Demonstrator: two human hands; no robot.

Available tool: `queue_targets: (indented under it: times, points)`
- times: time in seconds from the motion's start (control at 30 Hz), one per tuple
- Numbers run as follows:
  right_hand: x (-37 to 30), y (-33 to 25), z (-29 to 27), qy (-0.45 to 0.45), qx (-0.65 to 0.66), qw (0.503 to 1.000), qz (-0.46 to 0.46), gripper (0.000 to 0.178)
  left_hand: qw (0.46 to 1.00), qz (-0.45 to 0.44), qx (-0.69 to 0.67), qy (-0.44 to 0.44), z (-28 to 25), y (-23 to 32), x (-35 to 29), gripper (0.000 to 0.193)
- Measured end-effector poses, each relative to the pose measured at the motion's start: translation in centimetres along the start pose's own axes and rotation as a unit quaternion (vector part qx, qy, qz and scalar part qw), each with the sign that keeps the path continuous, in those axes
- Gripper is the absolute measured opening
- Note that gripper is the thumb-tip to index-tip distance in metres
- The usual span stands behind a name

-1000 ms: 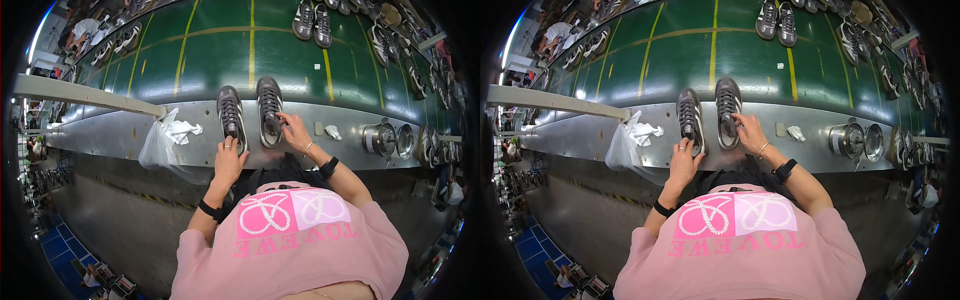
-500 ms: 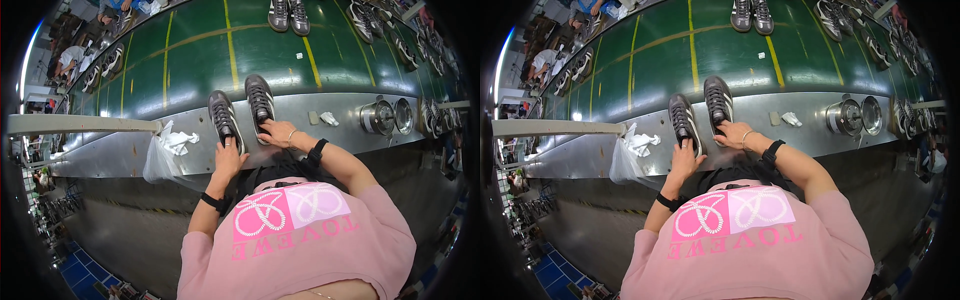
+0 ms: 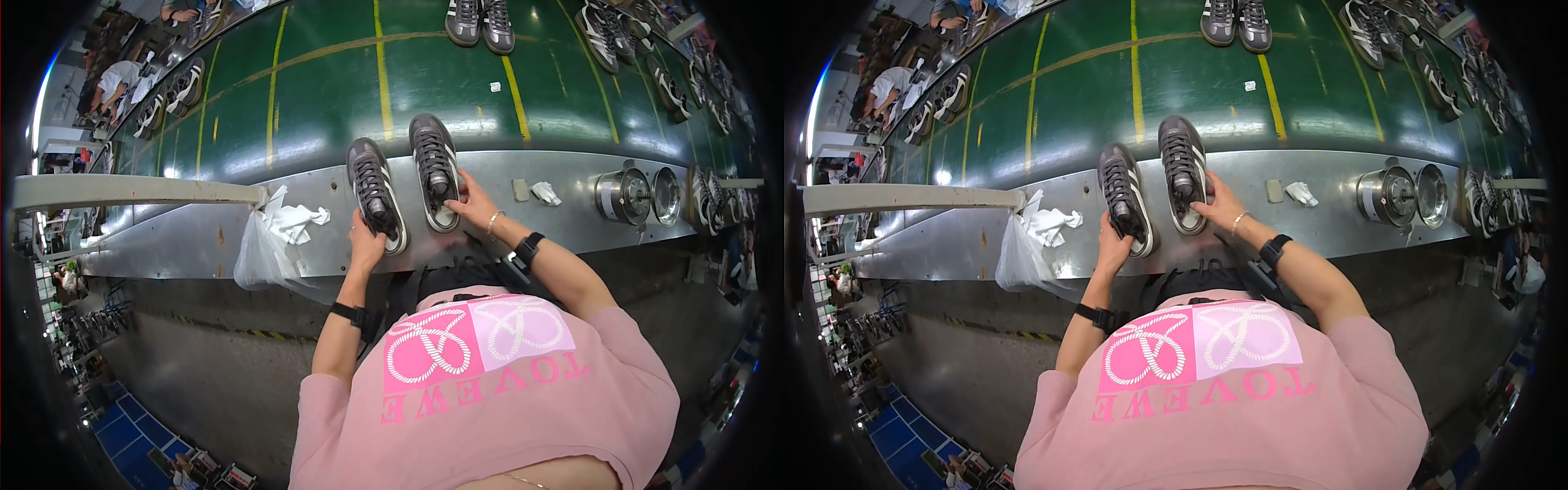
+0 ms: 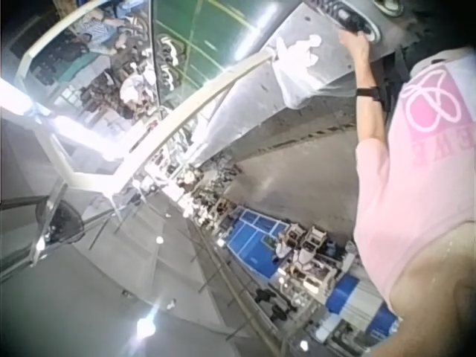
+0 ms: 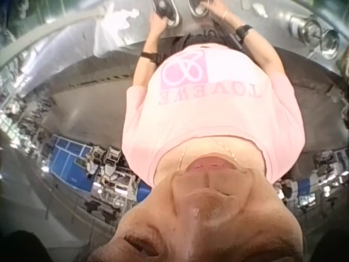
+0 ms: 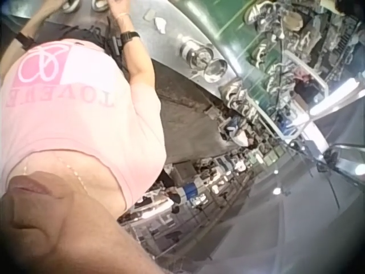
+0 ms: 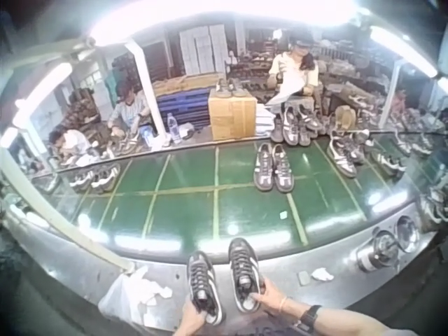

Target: Inspecting and cleaning finished shoes on a factory production line.

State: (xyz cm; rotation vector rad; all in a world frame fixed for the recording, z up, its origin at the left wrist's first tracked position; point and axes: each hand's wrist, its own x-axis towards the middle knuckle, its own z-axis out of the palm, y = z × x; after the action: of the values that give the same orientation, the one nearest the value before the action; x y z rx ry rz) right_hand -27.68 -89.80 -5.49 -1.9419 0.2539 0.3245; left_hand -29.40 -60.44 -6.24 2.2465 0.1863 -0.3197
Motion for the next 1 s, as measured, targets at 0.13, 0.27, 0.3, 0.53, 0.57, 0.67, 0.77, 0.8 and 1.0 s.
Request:
queue_targets:
  times: [0.13, 0.27, 0.3, 0.53, 0.57, 0.67, 0.77, 0.8, 1.0]
  points:
    - [0.8, -1.5, 1.5, 0.002, 0.022, 0.999, 0.025, 0.08, 0.999, 0.011, 0.021, 0.045, 1.4, -0.9, 1.5, 0.081]
    - [0.5, -1.2, -1.1, -0.008, 0.043, 0.999, -0.006, 0.074, 0.952, -0.097, -0.27, -0.107, -1.3, 7.5, 0.9, 0.08]
    - [0.3, -2.7, -1.7, -0.033, 0.083, 0.996, 0.014, 0.07, 0.952, -0.114, -0.267, -0.1, -2.7, 9.5, 0.4, 0.08]
    - [0.2, -9.4, -4.0, -0.054, 0.222, 0.971, 0.067, 0.053, 0.918, -0.067, -0.384, -0.072, -5.2, 10.6, 1.6, 0.055]
    - [0.3, -9.5, -4.2, -0.053, 0.224, 0.971, 0.063, 0.052, 0.916, -0.065, -0.388, -0.071, -5.3, 11.1, 1.7, 0.053]
    - [0.2, -10.3, -4.4, -0.054, 0.231, 0.97, 0.061, 0.051, 0.916, -0.059, -0.391, -0.071, -5.6, 11.7, 1.8, 0.048]
    - [0.3, -10.1, -4.2, -0.057, 0.236, 0.968, 0.062, 0.05, 0.918, -0.063, -0.386, -0.067, -5.5, 11.7, 1.8, 0.045]
    - [0.3, -9.9, -4.1, -0.057, 0.236, 0.968, 0.062, 0.049, 0.919, -0.069, -0.382, -0.061, -5.4, 11.7, 1.8, 0.043]
    - [0.8, -9.4, -3.8, -0.066, 0.218, 0.972, 0.049, 0.049, 0.921, -0.058, -0.379, -0.065, -5.2, 10.4, 2.1, 0.041]
